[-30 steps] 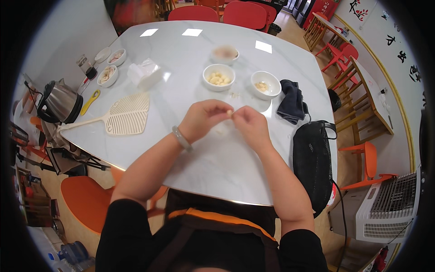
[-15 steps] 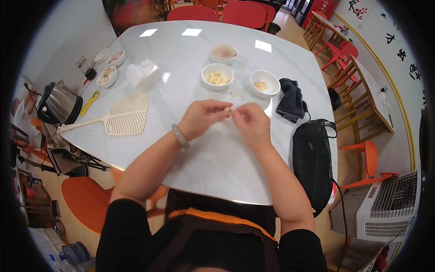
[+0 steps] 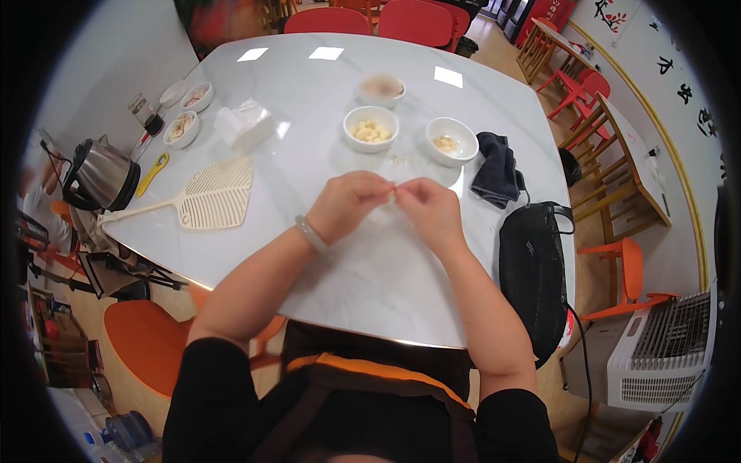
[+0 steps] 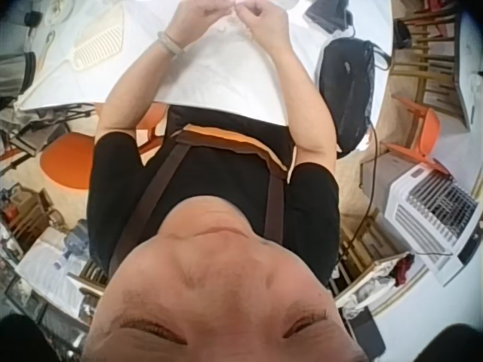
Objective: The person sits at a white table and peels garlic cloves by hand. They pick up individual cloves from a bowl, remove the outer skins, and place the peeled cloves into a separate bowl. The process is repetitive, with the person handling the cloves one by one.
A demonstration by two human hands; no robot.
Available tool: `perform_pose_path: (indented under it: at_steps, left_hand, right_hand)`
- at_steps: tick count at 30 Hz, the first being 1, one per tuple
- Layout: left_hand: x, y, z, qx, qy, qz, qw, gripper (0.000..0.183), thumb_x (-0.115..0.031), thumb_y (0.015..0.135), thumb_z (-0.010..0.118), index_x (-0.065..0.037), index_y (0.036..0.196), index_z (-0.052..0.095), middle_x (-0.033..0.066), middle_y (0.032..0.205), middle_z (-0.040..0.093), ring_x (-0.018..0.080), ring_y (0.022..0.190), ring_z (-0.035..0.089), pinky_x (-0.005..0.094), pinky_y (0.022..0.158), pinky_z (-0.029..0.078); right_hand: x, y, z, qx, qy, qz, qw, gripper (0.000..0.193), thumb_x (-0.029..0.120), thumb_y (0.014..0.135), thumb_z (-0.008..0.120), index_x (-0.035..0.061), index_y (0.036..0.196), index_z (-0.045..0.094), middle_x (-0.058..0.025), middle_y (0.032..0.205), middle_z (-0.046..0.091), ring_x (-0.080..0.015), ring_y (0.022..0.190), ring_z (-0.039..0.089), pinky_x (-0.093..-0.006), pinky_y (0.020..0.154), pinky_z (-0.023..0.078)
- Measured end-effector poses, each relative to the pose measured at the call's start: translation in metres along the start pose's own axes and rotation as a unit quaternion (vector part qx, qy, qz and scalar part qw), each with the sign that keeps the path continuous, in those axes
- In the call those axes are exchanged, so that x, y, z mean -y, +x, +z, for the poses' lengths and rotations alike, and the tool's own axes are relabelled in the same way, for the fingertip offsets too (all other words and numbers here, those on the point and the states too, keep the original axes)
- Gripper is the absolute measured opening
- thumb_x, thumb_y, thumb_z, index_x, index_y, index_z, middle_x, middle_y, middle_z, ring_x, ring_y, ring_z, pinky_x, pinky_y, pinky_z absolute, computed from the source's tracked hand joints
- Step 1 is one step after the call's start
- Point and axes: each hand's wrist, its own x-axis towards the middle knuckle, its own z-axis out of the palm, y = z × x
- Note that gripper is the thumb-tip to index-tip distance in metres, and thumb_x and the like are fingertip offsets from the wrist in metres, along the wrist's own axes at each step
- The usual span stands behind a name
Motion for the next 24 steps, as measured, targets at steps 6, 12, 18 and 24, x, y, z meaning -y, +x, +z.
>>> perform_pose_path:
  at_steps: [6, 12, 18, 24]
  left_hand:
    - [0.003, -0.001, 0.003, -0.023, 0.003, 0.041, 0.999, 0.018, 0.000, 0.078, 0.066, -0.002, 0.096, 0.068, 0.0077, 0.092, 0.066, 0.0138, 0.078, 0.062, 0.0226, 0.068, 0.050]
    - [-0.001, 0.000, 0.000, -0.024, 0.014, 0.009, 1.000, 0.017, 0.000, 0.080, 0.064, -0.002, 0.096, 0.067, 0.0062, 0.089, 0.066, 0.0119, 0.074, 0.060, 0.0221, 0.065, 0.049]
    - [-0.002, 0.000, 0.000, -0.023, 0.060, 0.044, 0.997, 0.017, -0.001, 0.079, 0.064, -0.004, 0.095, 0.067, 0.0061, 0.088, 0.066, 0.0135, 0.071, 0.060, 0.0231, 0.062, 0.049]
    - [-0.004, -0.001, 0.000, -0.015, 0.108, 0.086, 0.990, 0.017, -0.002, 0.078, 0.064, -0.004, 0.094, 0.068, 0.0068, 0.089, 0.066, 0.0172, 0.071, 0.061, 0.0247, 0.061, 0.049]
  right_hand:
    - [0.002, -0.002, 0.003, -0.019, -0.007, -0.005, 1.000, 0.012, 0.011, 0.081, 0.062, -0.0001, 0.082, 0.064, -0.0026, 0.068, 0.062, -0.0066, 0.061, 0.053, -0.0224, 0.057, 0.043]
    - [-0.006, 0.001, 0.003, -0.017, 0.005, -0.030, 0.999, 0.012, 0.012, 0.081, 0.062, 0.0005, 0.082, 0.064, -0.0030, 0.070, 0.062, -0.0075, 0.062, 0.053, -0.0230, 0.058, 0.044]
    - [-0.008, 0.001, 0.003, -0.011, -0.042, -0.079, 0.996, 0.011, 0.011, 0.079, 0.062, -0.0001, 0.081, 0.062, -0.0049, 0.072, 0.061, -0.0105, 0.062, 0.054, -0.0247, 0.058, 0.044]
    - [-0.012, 0.002, 0.000, -0.002, -0.087, -0.111, 0.990, 0.010, 0.009, 0.077, 0.062, -0.0005, 0.080, 0.061, -0.0085, 0.073, 0.060, -0.0142, 0.061, 0.054, -0.0271, 0.058, 0.045]
